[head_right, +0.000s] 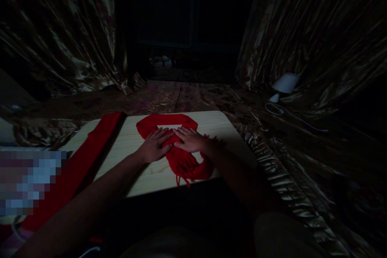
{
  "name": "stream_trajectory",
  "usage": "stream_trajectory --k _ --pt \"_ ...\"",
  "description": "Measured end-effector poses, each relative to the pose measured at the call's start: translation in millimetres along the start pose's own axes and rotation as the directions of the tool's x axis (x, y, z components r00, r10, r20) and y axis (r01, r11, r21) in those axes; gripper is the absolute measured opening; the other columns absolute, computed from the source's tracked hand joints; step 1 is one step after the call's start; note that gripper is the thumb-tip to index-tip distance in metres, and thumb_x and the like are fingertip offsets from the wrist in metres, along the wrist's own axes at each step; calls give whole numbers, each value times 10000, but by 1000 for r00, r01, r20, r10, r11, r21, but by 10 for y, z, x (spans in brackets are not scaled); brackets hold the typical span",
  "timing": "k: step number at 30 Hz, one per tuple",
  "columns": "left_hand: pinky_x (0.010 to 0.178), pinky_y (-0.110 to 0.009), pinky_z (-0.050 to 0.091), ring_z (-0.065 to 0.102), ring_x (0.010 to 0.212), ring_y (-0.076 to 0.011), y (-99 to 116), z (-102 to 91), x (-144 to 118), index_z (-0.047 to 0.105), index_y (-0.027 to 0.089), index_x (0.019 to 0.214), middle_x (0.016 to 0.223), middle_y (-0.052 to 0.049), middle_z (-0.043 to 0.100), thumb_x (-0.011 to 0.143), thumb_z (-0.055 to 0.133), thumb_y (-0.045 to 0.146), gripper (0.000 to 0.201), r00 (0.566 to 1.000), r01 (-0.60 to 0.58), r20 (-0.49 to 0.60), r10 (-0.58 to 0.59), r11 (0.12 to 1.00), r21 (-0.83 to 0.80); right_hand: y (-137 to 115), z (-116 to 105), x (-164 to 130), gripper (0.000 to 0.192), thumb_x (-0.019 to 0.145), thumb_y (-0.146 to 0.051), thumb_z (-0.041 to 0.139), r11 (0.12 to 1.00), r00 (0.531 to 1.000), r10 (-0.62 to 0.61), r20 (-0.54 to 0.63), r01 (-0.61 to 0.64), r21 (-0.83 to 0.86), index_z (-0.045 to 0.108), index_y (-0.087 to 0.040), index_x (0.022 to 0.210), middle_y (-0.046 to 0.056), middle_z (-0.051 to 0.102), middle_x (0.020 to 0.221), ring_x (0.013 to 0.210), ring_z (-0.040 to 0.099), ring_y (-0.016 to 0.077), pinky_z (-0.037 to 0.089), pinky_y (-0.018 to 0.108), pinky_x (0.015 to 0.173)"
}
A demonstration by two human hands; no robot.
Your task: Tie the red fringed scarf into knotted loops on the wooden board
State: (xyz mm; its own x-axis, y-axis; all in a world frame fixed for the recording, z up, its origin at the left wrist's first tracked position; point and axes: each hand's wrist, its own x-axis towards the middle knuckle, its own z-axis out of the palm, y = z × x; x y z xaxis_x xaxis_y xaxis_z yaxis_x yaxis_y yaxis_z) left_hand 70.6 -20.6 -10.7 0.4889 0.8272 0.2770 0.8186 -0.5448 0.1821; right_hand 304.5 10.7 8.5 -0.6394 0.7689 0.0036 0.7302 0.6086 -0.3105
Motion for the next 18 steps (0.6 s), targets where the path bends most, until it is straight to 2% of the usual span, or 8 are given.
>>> stream_trajectory --k 2,4,6,8,10,12,15,18 --pt "1165 -619 267 296 1483 -383 -11 1 -15 480 307 1503 1605 -99 362 961 445 577 607 1000 -8 0 8 1000 -3 39 -96 -19 732 938 -553 544 995 999 -31 -37 35 93 383 -192 1554 125 325 1616 1508 280 283 241 467 1229" --pt "1165 -615 270 299 1483 -376 -17 -7 -37 491 322 1495 1607 -92 358 969 442 554 577 1000 -13 -23 13 1000 -10 83 -251 -94 608 924 -465 585 976 977 -21 -210 65 206 532 -180 1458 139 462 1540 1442 414 258 329 421 1192" --pt "1161 -617 276 316 1478 -365 -13 -21 -61 489 321 1495 1602 -95 365 978 432 537 564 998 -11 -57 10 1000 -15 108 -395 -255 449 926 -394 572 946 903 70 -424 75 316 667 -173 1305 141 608 1404 1322 555 245 415 404 1131" --pt "1163 -624 263 332 1473 -353 3 -49 -81 501 296 1488 1589 -103 385 980 431 520 560 996 -25 -92 23 999 -20 93 -477 -483 333 926 -371 561 915 836 168 -523 64 397 751 -181 1121 126 715 1229 1163 660 240 498 391 1034" --pt "1184 -620 221 338 1473 -332 33 -93 -93 527 264 1468 1570 -101 417 978 443 487 546 988 -75 -138 70 997 -31 32 -482 -728 276 922 -368 570 908 830 211 -516 29 418 777 -189 955 99 767 1061 1020 706 230 537 368 945" --pt "1206 -602 182 341 1475 -306 74 -142 -100 554 245 1444 1546 -87 456 967 458 425 519 972 -151 -191 139 987 -51 -64 -429 -934 247 916 -348 586 921 855 216 -471 -18 390 771 -194 860 75 778 968 929 714 216 540 344 890" --pt "1213 -575 199 360 1467 -286 134 -181 -104 587 245 1414 1516 -72 497 931 490 338 501 945 -263 -228 236 960 -94 -222 -327 -1101 219 912 -311 596 941 898 193 -395 -55 335 762 -198 824 55 775 905 860 704 195 521 313 835" --pt "1198 -551 269 395 1448 -288 156 -157 -107 610 235 1394 1491 -87 522 901 522 303 506 939 -319 -184 292 936 -145 -346 -288 -1140 204 918 -283 592 956 927 152 -342 -50 289 757 -200 830 43 767 877 835 687 176 498 291 810"
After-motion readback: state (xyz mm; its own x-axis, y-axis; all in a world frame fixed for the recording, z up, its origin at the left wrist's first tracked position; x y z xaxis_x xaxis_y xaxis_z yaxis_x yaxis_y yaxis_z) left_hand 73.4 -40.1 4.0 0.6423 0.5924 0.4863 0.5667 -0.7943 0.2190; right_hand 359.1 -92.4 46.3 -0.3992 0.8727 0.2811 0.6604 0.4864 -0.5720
